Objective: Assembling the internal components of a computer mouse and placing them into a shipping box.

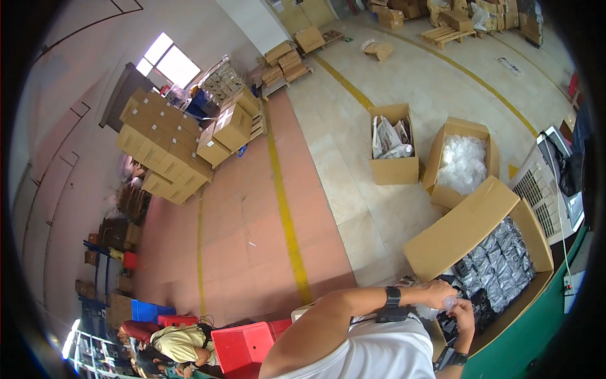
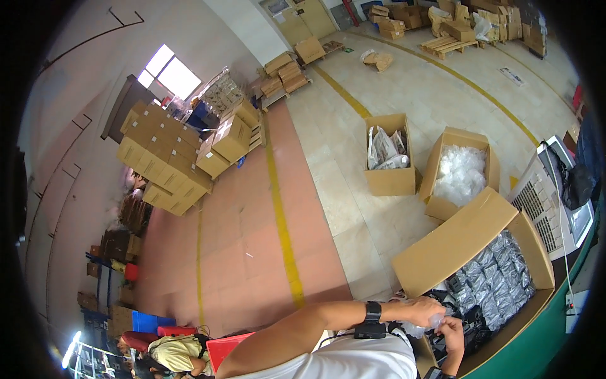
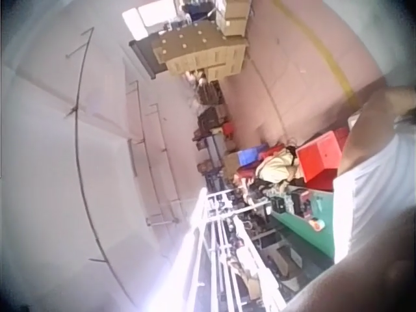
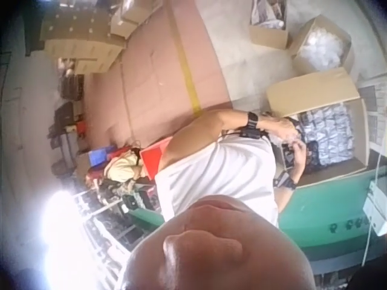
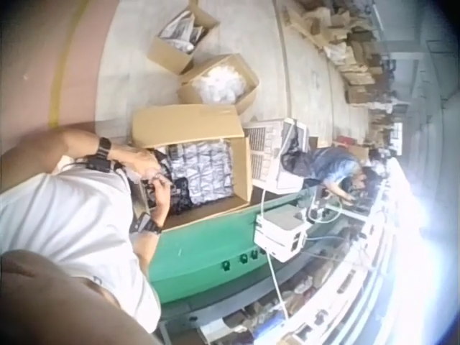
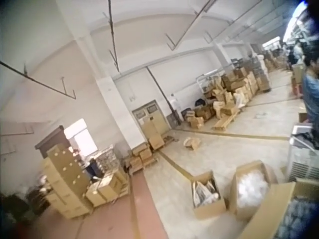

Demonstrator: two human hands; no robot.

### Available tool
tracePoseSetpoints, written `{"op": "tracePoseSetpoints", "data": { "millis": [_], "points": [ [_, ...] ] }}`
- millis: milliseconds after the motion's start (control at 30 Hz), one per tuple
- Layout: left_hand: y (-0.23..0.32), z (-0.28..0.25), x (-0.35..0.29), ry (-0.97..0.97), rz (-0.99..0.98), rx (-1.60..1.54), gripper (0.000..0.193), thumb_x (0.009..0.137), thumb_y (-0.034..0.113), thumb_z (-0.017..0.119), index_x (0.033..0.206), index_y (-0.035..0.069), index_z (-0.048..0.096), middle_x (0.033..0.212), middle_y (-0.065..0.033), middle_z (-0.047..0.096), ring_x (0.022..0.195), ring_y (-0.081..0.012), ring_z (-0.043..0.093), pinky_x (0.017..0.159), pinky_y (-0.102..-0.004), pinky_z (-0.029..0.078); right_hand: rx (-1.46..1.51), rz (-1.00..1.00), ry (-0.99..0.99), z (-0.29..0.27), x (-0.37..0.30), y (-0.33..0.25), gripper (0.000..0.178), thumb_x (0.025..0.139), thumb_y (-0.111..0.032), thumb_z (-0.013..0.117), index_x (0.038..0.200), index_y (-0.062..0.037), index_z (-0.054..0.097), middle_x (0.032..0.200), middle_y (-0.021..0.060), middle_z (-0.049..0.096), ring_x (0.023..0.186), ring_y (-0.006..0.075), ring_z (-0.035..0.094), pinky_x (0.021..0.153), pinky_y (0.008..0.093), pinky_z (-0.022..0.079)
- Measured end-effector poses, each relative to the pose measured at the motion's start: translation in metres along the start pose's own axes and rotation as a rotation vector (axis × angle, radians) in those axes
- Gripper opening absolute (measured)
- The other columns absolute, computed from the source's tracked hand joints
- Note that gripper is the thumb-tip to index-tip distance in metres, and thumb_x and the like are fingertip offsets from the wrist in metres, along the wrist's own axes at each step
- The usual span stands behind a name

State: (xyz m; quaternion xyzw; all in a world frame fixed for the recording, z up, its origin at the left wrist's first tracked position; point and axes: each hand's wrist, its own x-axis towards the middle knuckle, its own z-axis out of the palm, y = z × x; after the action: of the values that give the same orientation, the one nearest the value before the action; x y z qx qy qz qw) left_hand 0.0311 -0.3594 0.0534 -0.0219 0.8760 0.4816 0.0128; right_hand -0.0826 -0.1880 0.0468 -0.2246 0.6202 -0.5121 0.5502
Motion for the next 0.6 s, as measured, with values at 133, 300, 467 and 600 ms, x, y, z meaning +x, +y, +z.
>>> {"op": "tracePoseSetpoints", "data": {
  "millis": [133, 300, 467, 600],
  "points": [
    [-0.012, 0.009, -0.004, 0.252, -0.278, -0.072, 0.028, 0.065, 0.024, 0.068, 0.077, 0.0, 0.06, 0.075, -0.0213, 0.064, 0.071, -0.0388, 0.062, 0.066, -0.0468, 0.048, 0.033, -0.002, 0.611, -0.043, 0.054, 0.048, 0.022, 0.085, -0.023, 0.06, 0.087, -0.0011, 0.061, 0.072, 0.0072, 0.062, 0.059, 0.0139, 0.06, 0.05, 0.0245, 0.044],
    [-0.007, 0.007, -0.007, -0.007, -0.32, -0.459, 0.032, 0.07, 0.033, 0.071, 0.077, 0.003, 0.063, 0.063, -0.0048, 0.059, 0.06, -0.0145, 0.054, 0.055, -0.0354, 0.043, -0.962, 0.318, 0.692, -0.09, 0.116, 0.083, 0.048, 0.077, -0.033, 0.068, 0.106, 0.004, 0.056, 0.095, 0.0221, 0.067, 0.09, 0.037, 0.065, 0.078, 0.0407, 0.052],
    [-0.002, 0.008, -0.012, -0.045, -0.343, -0.412, 0.034, 0.071, 0.033, 0.07, 0.076, 0.0, 0.063, 0.064, -0.0074, 0.061, 0.058, -0.0176, 0.055, 0.055, -0.0372, 0.043, -1.224, 0.34, 0.602, -0.084, 0.129, 0.069, 0.07, 0.072, -0.029, 0.072, 0.125, 0.0047, 0.042, 0.102, 0.023, 0.063, 0.092, 0.0354, 0.064, 0.08, 0.0406, 0.053],
    [-0.012, 0.003, -0.019, 0.021, -0.354, -0.479, 0.03, 0.07, 0.028, 0.07, 0.078, 0.0, 0.065, 0.068, -0.0092, 0.064, 0.062, -0.017, 0.058, 0.058, -0.0358, 0.047, -1.342, 0.364, 0.507, -0.055, 0.101, 0.066, 0.108, 0.06, -0.027, 0.085, 0.143, -0.0057, 0.02, 0.128, 0.0216, 0.042, 0.097, 0.0328, 0.063, 0.078, 0.0375, 0.055]
  ]
}}
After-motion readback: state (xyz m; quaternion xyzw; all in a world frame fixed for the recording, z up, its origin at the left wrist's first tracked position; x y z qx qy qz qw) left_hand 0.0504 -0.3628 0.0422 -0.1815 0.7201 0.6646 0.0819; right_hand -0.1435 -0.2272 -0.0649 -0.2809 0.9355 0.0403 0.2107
